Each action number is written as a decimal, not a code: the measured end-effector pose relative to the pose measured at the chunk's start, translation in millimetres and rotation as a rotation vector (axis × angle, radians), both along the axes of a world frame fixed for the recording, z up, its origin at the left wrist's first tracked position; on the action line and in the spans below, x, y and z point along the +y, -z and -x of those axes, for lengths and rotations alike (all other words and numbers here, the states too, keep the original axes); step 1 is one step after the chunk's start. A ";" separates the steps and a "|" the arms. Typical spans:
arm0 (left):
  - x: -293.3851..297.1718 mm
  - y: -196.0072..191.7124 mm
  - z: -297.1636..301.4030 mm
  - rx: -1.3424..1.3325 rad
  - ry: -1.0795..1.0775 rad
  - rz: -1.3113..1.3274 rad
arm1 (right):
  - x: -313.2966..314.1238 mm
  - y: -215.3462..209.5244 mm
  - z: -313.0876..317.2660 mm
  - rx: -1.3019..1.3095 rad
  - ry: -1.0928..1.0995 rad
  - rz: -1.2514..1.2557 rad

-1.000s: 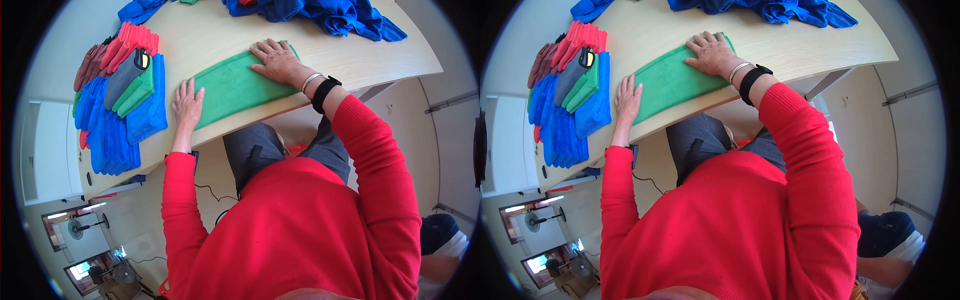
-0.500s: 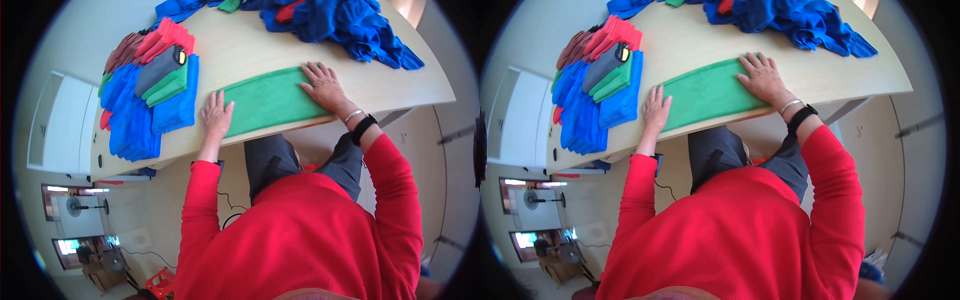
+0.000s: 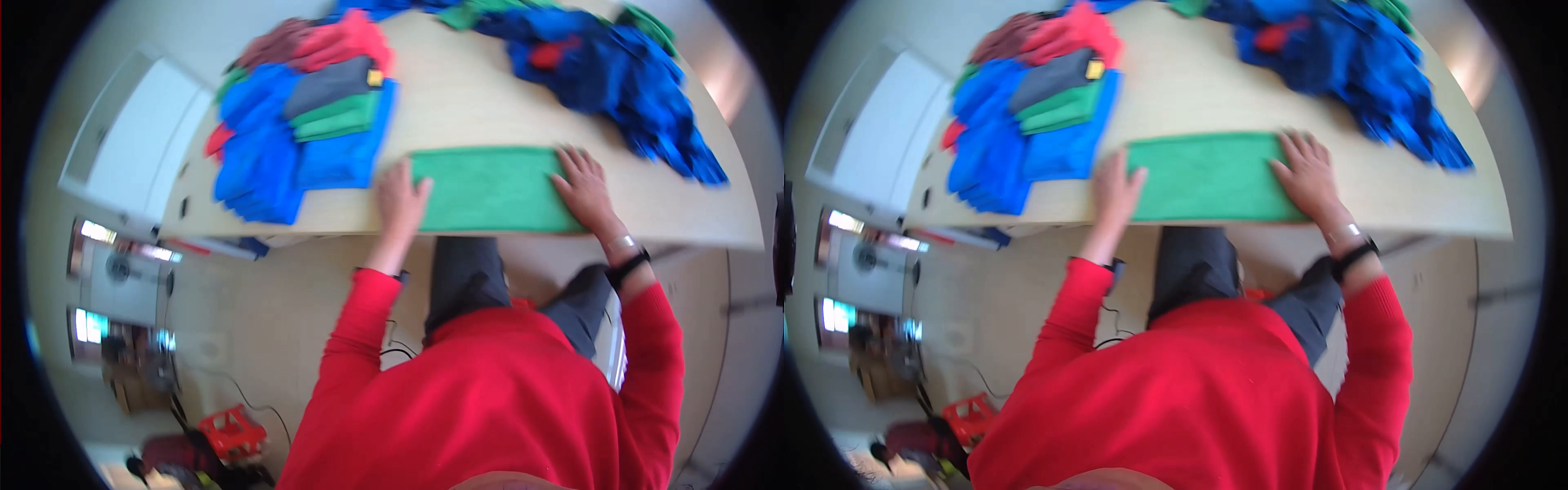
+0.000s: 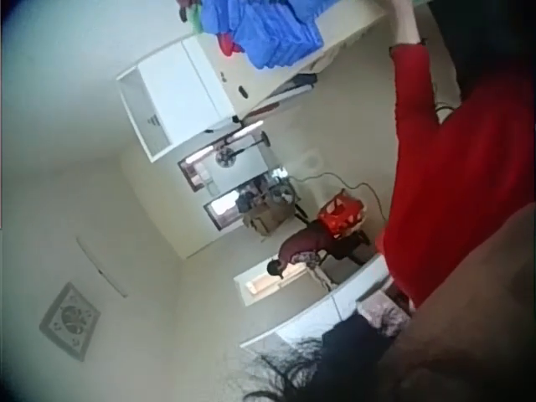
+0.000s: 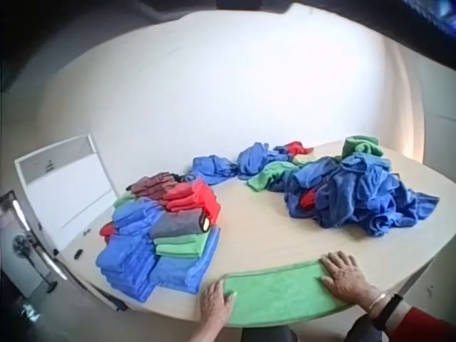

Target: The person folds a grey cloth, a green cloth, and a blue cloth one at a time by hand. For each cloth, they spread it flat on the table, fold it into a smaller rectangle, and place it onto a stack of similarly colored cloths.

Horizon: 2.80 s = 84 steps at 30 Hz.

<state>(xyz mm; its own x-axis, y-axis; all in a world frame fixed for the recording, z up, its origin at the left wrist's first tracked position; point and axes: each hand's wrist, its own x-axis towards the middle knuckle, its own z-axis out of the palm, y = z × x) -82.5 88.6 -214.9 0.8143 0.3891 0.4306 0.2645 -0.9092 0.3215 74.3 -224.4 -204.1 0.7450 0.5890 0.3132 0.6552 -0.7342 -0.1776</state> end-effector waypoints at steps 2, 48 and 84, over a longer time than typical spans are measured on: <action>-20.4 1.7 2.3 -0.118 -0.098 -0.020 | -16.7 5.2 -3.8 0.018 -0.039 -0.059; -42.7 -55.4 -17.1 -0.212 0.503 1.892 | 63.1 13.6 50.8 0.034 0.049 0.045; -188.7 -51.0 -126.8 0.438 0.696 1.104 | -26.3 -27.5 135.3 0.353 -0.285 -0.351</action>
